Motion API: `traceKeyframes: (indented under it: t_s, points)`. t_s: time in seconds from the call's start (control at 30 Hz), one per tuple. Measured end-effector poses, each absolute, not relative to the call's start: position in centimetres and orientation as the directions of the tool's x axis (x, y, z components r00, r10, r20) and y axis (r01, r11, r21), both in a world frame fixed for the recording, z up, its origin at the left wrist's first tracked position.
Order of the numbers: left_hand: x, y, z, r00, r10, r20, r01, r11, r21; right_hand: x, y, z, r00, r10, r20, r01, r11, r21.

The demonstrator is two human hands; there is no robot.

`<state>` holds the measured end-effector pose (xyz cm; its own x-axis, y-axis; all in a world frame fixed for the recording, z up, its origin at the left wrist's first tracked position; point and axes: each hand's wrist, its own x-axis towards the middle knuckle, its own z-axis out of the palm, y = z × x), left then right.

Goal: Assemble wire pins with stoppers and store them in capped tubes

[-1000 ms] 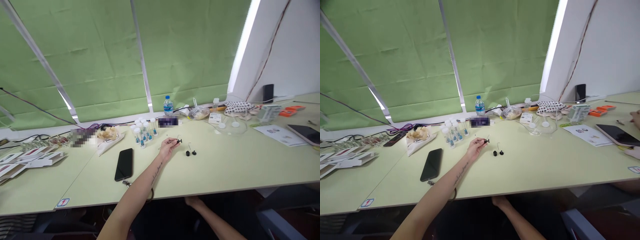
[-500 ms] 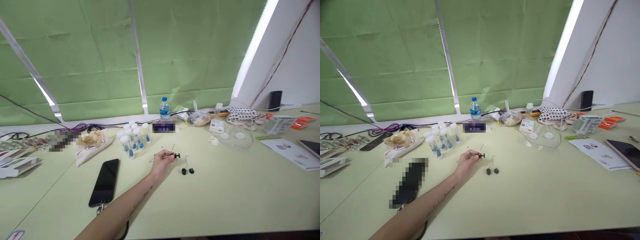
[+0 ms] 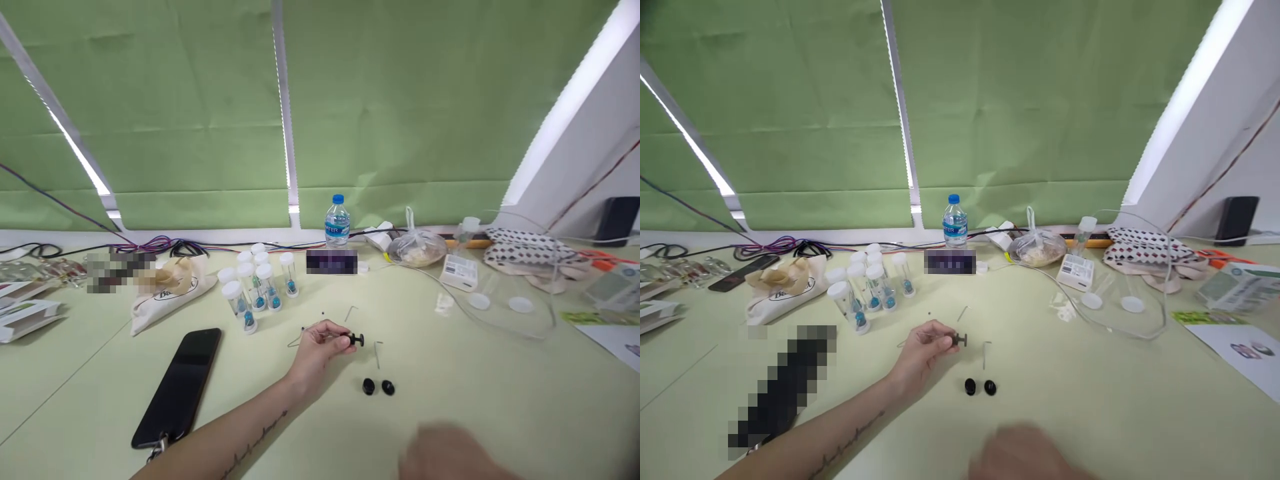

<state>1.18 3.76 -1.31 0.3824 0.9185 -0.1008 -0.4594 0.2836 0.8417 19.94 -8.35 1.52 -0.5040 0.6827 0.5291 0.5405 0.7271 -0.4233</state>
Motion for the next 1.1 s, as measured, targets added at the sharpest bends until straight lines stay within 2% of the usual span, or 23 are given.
traceKeyframes:
  t_s: [0.07,0.1,0.13,0.23,0.37,0.57,0.8,1.1]
  points:
    - [1.6,3.9,-1.2,0.363,0.928,-0.087,-0.435,0.251,0.865,20.9,-4.5,1.0,-0.433,0.716,0.547,0.535,0.693,-0.483]
    - [1.8,4.1,-1.1,0.358,0.930,-0.085,-0.423,0.242,0.873,21.0,-2.7,0.6,-0.351,0.753,0.557,0.543,0.648,-0.534]
    - [1.9,4.2,-1.1,0.353,0.932,-0.085,-0.414,0.237,0.879,21.1,-1.0,0.3,-0.193,0.822,0.536,0.545,0.544,-0.638]
    - [2.3,4.6,-1.0,0.358,0.930,-0.083,-0.404,0.235,0.884,20.7,2.3,-0.7,-0.091,0.852,0.515,0.521,0.481,-0.705]
    - [2.4,5.0,-1.0,0.376,0.920,-0.106,-0.412,0.269,0.870,20.6,2.9,-1.0,-0.130,0.867,0.481,0.486,0.479,-0.731]
    - [2.2,5.2,-1.0,0.378,0.907,-0.185,-0.413,0.344,0.843,21.1,2.6,-0.8,-0.352,0.839,0.415,0.470,0.542,-0.697]
    - [1.8,5.3,-1.1,0.350,0.905,-0.243,-0.443,0.389,0.808,20.7,2.9,-1.2,-0.276,0.892,0.358,0.550,0.452,-0.703]
    - [1.9,5.1,-1.5,0.387,0.907,-0.165,-0.430,0.336,0.838,20.9,2.6,-1.9,-0.214,0.911,0.353,0.527,0.412,-0.743]
